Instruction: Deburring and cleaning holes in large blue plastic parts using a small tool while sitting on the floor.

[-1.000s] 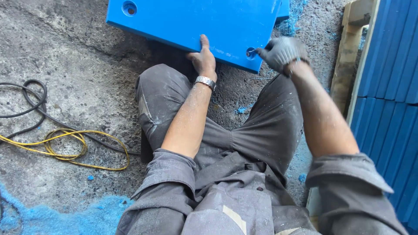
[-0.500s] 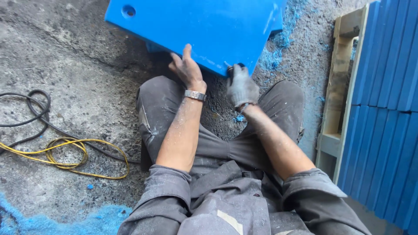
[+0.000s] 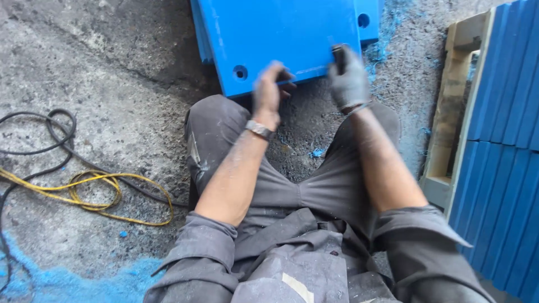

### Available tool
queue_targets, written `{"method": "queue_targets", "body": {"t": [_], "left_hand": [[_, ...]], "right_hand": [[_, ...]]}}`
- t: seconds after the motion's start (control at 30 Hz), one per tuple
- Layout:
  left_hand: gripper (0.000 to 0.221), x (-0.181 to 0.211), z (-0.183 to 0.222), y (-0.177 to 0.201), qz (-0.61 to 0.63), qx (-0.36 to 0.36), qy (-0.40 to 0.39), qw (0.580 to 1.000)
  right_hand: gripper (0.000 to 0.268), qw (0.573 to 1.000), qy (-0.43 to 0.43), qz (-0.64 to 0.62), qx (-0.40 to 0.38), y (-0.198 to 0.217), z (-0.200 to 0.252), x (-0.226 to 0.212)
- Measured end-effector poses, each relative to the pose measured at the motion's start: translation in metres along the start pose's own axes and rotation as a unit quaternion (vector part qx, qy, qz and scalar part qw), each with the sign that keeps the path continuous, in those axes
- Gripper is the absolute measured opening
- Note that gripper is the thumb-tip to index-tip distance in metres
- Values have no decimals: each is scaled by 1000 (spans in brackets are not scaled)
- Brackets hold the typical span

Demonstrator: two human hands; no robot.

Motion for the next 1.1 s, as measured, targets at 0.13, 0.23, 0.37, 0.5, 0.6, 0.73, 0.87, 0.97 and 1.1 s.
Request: {"method": "queue_targets", "body": {"t": [0.13,0.23,0.37,0.5,0.6,0.73,0.87,0.97,1.1], "left_hand": [[58,-55,-1,-23,-1,-18,165,986],[86,-50,-14,-25,90,46,165,981],[99,-10,-3,-15,194,112,138,965],[93,16,-3,19,198,142,35,969],[91,22,-13,42,161,162,-93,969],[91,36,-16,38,92,211,-134,964],[80,15,-21,33,30,248,-135,959],[76,6,-21,28,-11,273,-127,954],[74,2,-22,28,-99,302,-87,944]], "right_hand": [[50,997,18,80,-12,2,-3,12],[51,992,-33,113,-53,-2,1,5],[49,988,-77,116,-64,-19,19,-13],[49,990,-41,110,-80,-34,43,-64],[48,993,33,-5,-116,-49,50,-68],[50,971,-11,-130,-203,-12,30,-102],[38,973,63,22,-219,6,11,-99],[32,934,133,230,-238,12,1,-116],[25,837,141,430,-308,-3,-15,-126]]}}
Point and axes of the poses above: each hand's wrist, its own z-axis away from the middle knuckle, its own y-axis out of the back of the hand, x = y × z, the point moved 2 cm from there along -z, towards the middle knuckle, and after that the axes turned 7 degrees about -x, right-handed, at the moved point
